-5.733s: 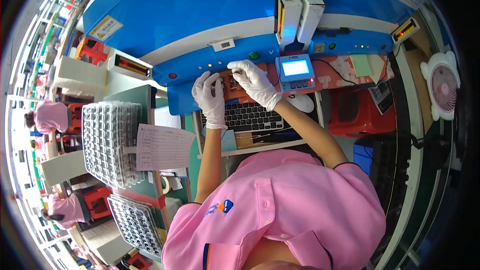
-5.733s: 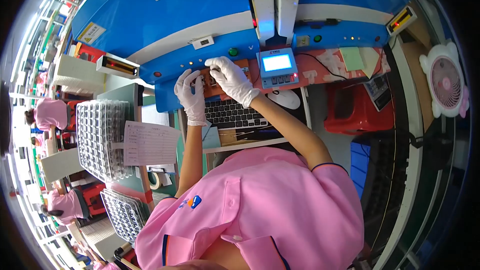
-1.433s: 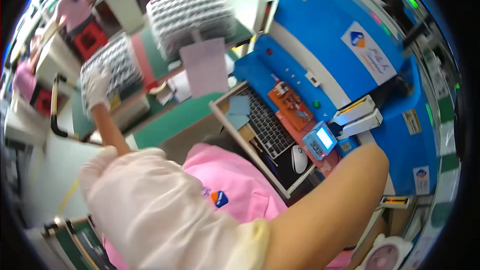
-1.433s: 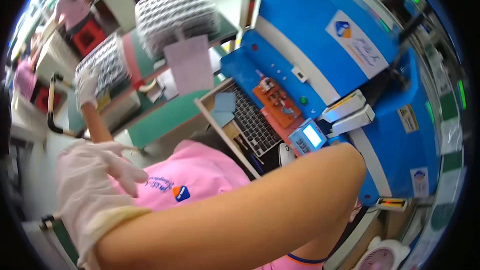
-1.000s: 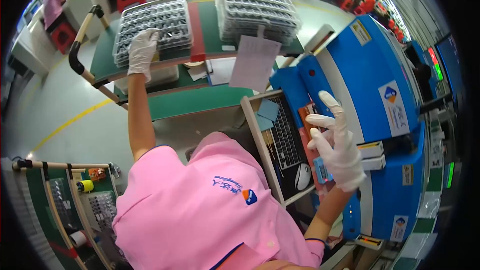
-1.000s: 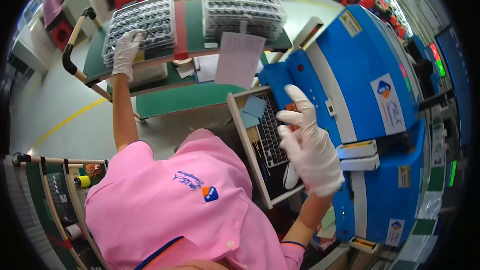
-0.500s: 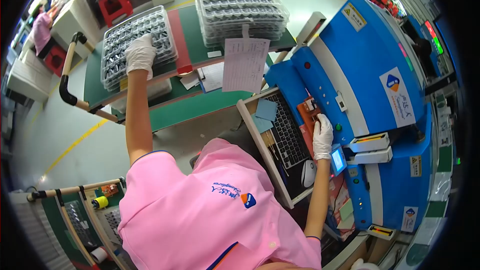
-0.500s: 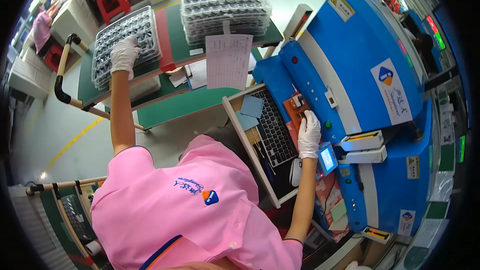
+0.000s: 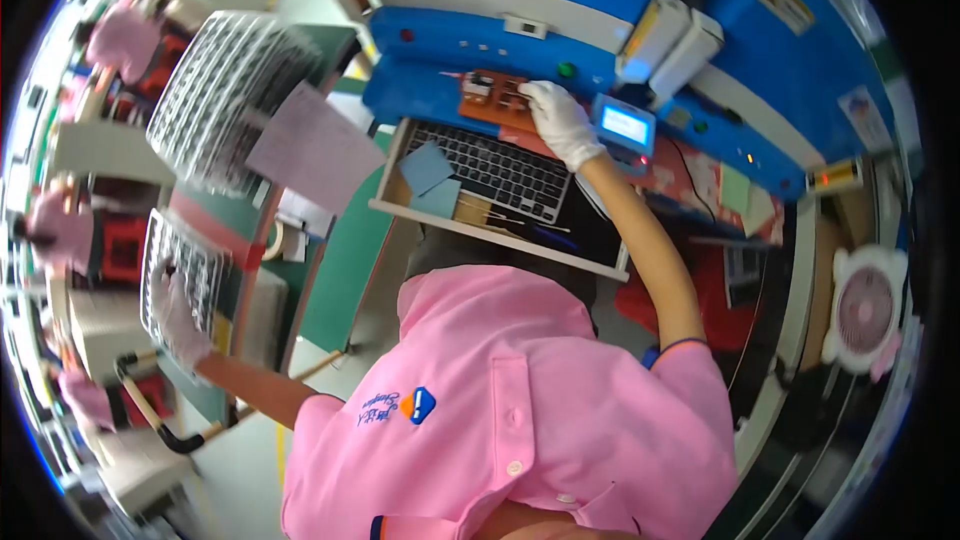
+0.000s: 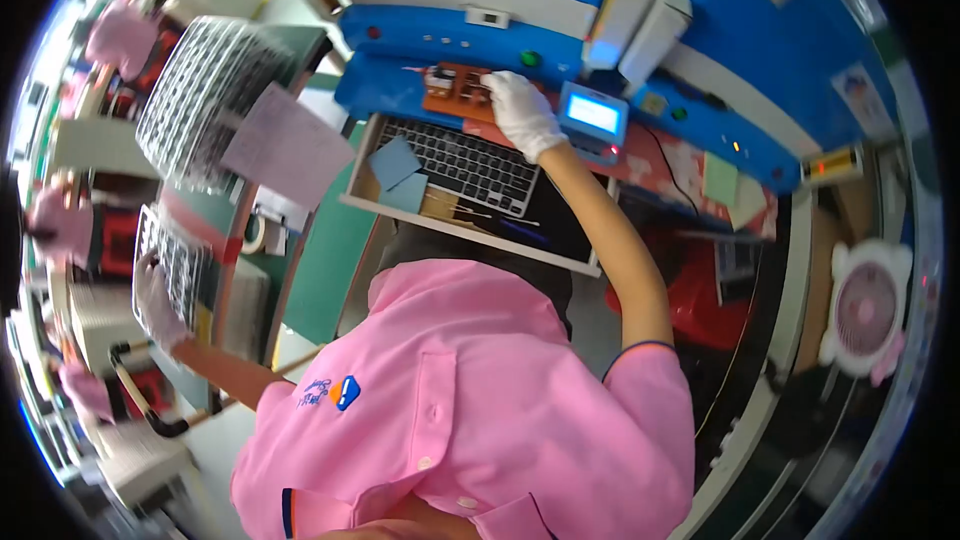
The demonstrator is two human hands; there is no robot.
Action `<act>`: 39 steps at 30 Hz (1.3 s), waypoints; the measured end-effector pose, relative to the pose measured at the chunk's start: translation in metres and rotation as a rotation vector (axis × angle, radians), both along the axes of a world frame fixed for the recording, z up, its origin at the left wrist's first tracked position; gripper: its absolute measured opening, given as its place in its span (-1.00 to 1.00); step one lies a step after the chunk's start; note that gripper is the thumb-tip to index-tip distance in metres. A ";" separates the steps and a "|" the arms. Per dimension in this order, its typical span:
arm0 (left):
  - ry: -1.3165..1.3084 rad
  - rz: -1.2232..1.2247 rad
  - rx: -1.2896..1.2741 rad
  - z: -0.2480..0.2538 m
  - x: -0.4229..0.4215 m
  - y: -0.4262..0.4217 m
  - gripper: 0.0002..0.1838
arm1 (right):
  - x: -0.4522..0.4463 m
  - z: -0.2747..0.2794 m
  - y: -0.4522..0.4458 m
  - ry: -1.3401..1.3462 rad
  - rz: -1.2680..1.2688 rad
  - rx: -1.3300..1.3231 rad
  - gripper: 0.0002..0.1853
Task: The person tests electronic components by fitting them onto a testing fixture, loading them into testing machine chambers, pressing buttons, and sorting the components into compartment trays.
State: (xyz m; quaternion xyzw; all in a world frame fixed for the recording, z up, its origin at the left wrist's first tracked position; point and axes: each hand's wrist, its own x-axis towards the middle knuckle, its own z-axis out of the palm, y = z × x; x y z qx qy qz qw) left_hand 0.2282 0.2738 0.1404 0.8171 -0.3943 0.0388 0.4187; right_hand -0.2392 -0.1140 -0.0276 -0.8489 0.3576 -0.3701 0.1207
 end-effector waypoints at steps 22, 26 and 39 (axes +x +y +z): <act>0.488 -0.665 -0.211 -0.120 -0.230 -0.320 -0.83 | 0.096 0.037 -0.019 0.352 0.129 -0.006 -0.79; 0.309 -0.624 -0.333 -0.134 -0.243 -0.331 -0.80 | 0.082 0.034 -0.026 0.308 0.204 0.056 -0.80; -0.337 -0.572 -0.186 -0.156 -0.266 -0.349 -0.80 | -0.036 0.062 0.035 -0.517 -0.093 0.052 -0.79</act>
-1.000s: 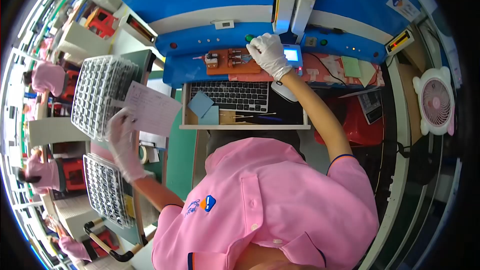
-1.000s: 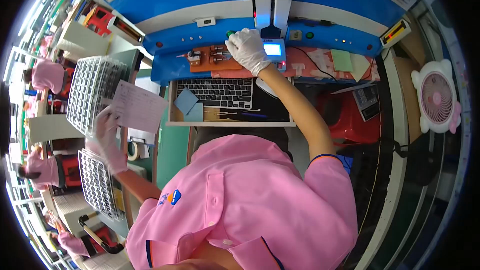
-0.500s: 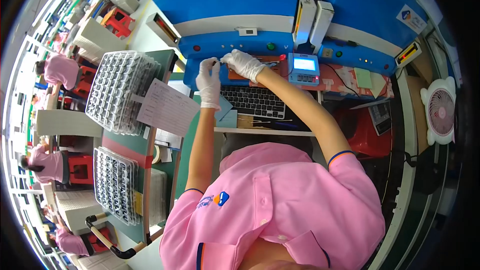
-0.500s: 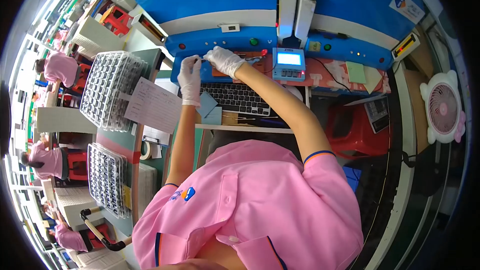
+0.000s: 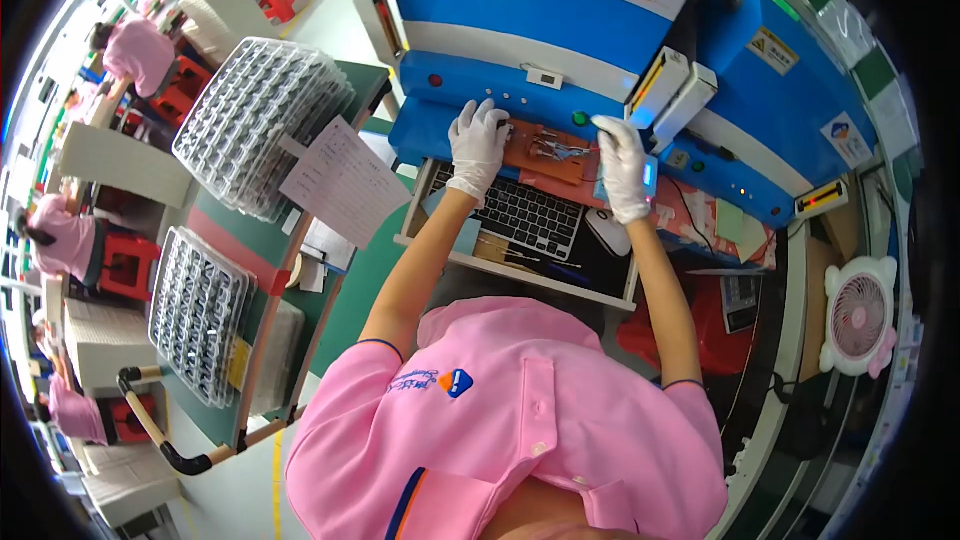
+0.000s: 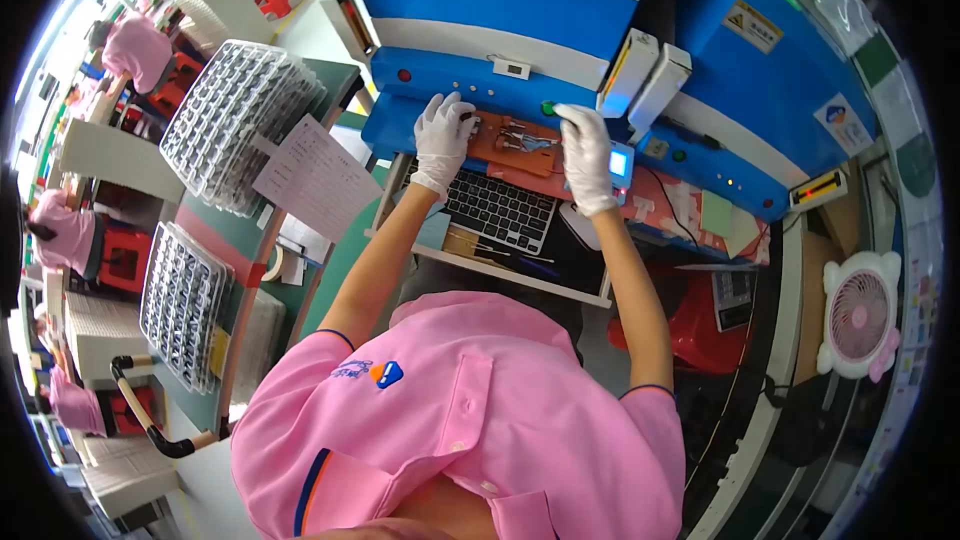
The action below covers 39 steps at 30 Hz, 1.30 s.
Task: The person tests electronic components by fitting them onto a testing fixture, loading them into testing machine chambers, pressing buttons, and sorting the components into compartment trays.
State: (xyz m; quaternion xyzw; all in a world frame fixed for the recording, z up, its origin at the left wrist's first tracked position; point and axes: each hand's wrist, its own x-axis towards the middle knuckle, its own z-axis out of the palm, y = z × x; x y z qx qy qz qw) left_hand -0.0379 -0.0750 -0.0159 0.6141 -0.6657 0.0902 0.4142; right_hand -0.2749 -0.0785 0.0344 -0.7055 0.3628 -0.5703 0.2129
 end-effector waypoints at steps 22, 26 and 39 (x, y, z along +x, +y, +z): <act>0.166 0.088 0.009 0.018 -0.013 0.008 -0.54 | 0.083 0.098 0.043 -0.078 0.477 0.134 -0.84; 0.274 -0.063 -0.156 0.009 -0.023 0.042 -0.48 | 0.076 0.216 0.096 0.352 0.796 -0.304 -0.88; 0.277 -0.058 -0.048 0.014 -0.018 0.082 -0.53 | 0.050 0.207 0.119 0.238 1.007 -0.233 -0.80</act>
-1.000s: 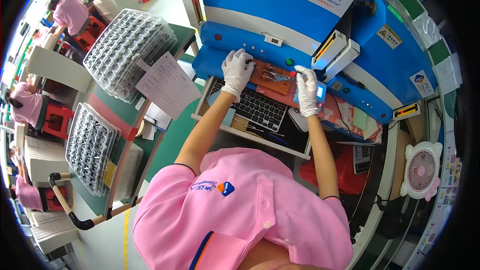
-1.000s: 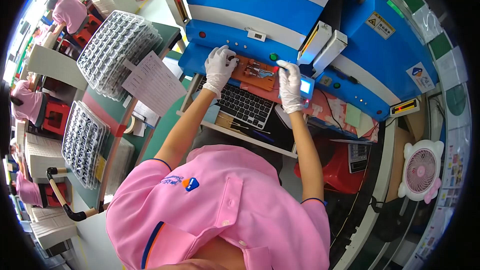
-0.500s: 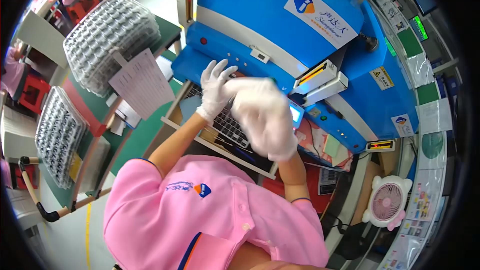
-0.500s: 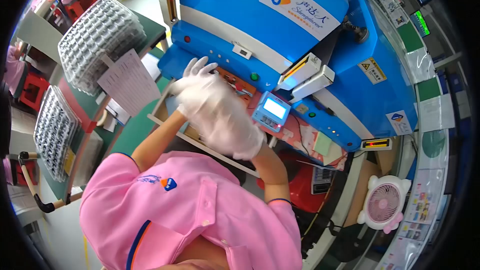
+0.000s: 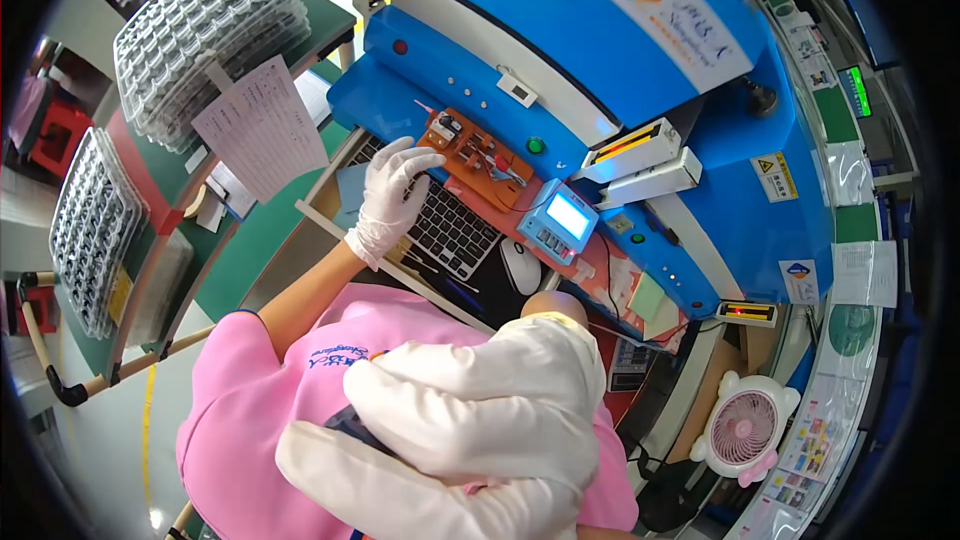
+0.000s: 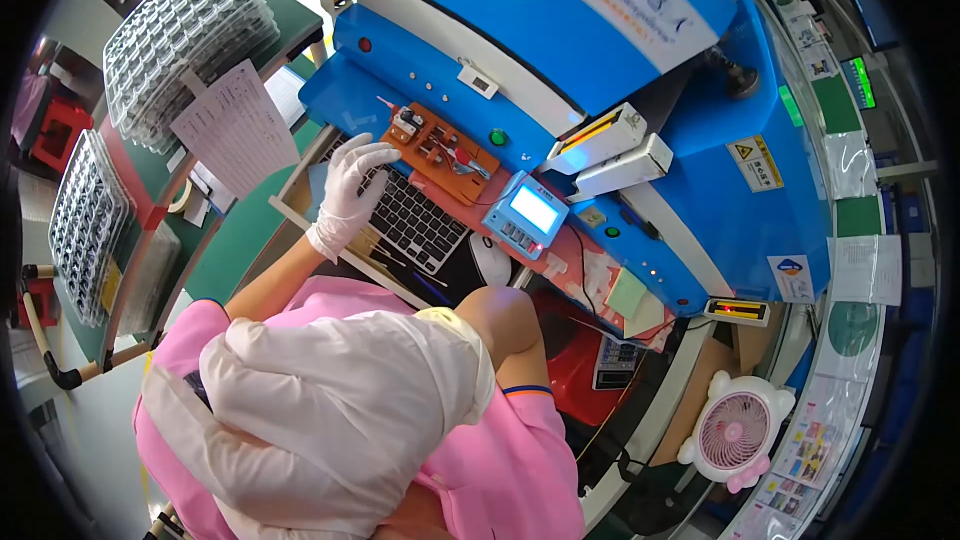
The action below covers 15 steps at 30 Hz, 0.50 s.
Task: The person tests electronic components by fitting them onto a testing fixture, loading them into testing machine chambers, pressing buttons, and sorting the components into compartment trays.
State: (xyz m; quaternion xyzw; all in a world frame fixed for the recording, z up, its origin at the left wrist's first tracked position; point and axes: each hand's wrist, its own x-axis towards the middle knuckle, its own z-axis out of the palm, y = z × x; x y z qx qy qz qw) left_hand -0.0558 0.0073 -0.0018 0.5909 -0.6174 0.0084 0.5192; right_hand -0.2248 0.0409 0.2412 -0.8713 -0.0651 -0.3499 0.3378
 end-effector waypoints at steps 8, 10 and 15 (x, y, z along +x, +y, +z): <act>-0.011 -0.392 -0.106 0.027 -0.054 -0.033 -0.56 | -0.010 0.010 0.002 -0.029 -0.036 0.009 -0.75; -0.056 -0.344 -0.293 0.054 -0.037 -0.072 -0.62 | -0.013 0.007 -0.008 -0.083 -0.169 0.075 -0.74; -0.124 -0.109 -0.375 0.116 0.017 -0.214 -0.70 | 0.029 -0.047 -0.149 -0.546 -0.561 0.437 -0.75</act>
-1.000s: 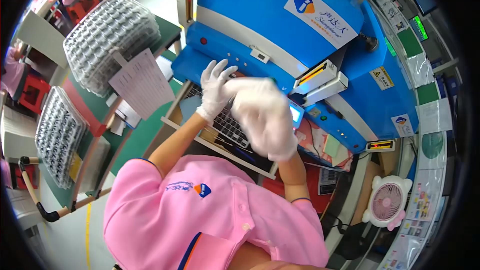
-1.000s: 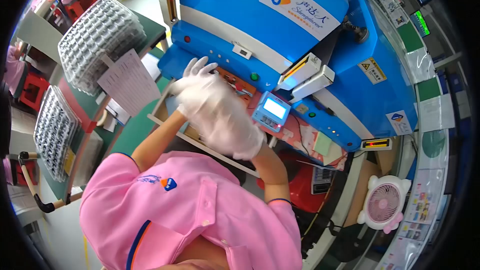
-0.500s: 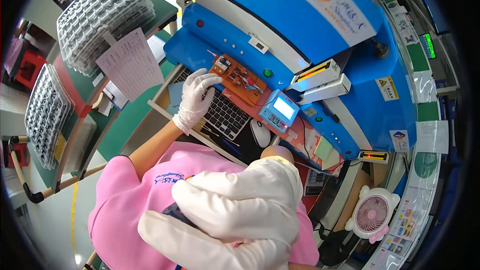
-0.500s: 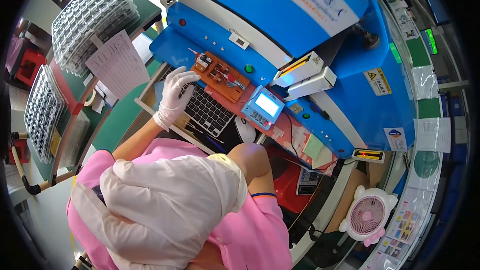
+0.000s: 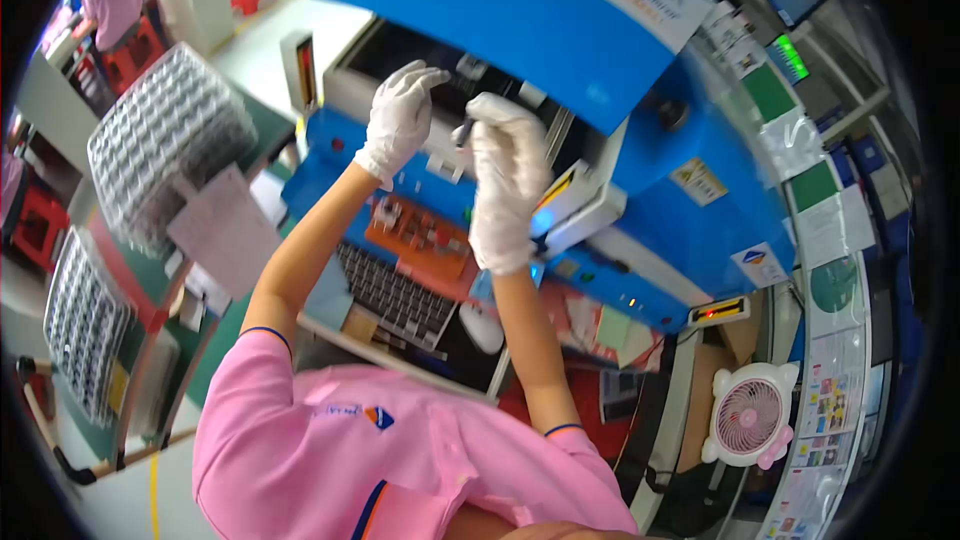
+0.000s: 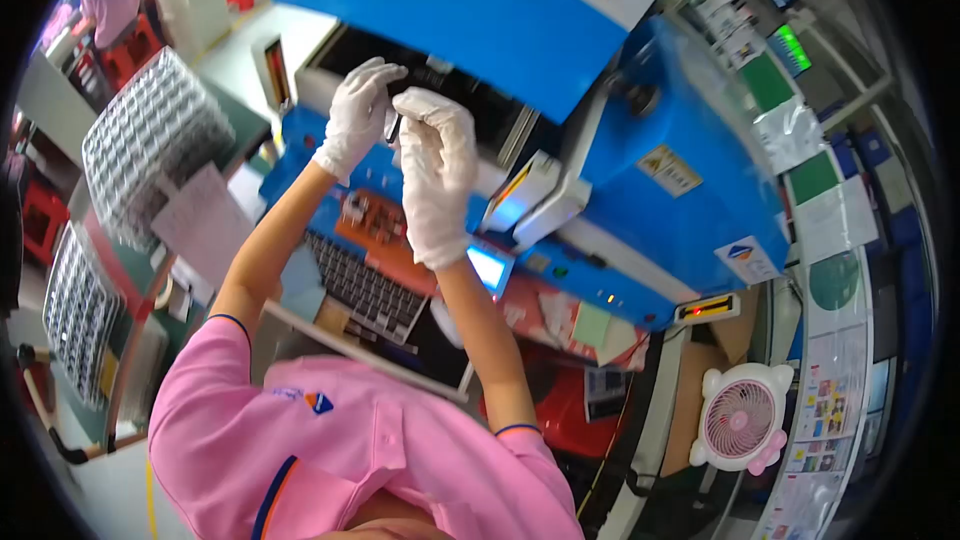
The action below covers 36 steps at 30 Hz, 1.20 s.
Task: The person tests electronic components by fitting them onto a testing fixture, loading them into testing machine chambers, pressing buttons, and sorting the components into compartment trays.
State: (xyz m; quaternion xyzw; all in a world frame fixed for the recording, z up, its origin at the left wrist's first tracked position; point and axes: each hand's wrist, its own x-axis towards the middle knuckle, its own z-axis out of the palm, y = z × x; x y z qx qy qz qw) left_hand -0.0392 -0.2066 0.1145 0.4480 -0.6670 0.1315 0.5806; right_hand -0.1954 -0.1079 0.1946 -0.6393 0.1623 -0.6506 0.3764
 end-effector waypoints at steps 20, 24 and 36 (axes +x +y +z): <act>-0.106 -0.331 0.380 -0.048 -0.009 -0.206 -0.62 | 0.020 -0.116 -0.311 0.296 -0.856 0.222 -0.72; -0.171 -0.299 0.273 -0.031 -0.003 -0.202 -0.63 | 0.023 -0.131 -0.327 0.380 -0.838 -0.011 -0.75; 0.448 -0.102 -0.018 0.000 0.000 -0.188 -0.81 | 0.032 -0.091 -0.295 1.124 -0.625 0.227 -0.60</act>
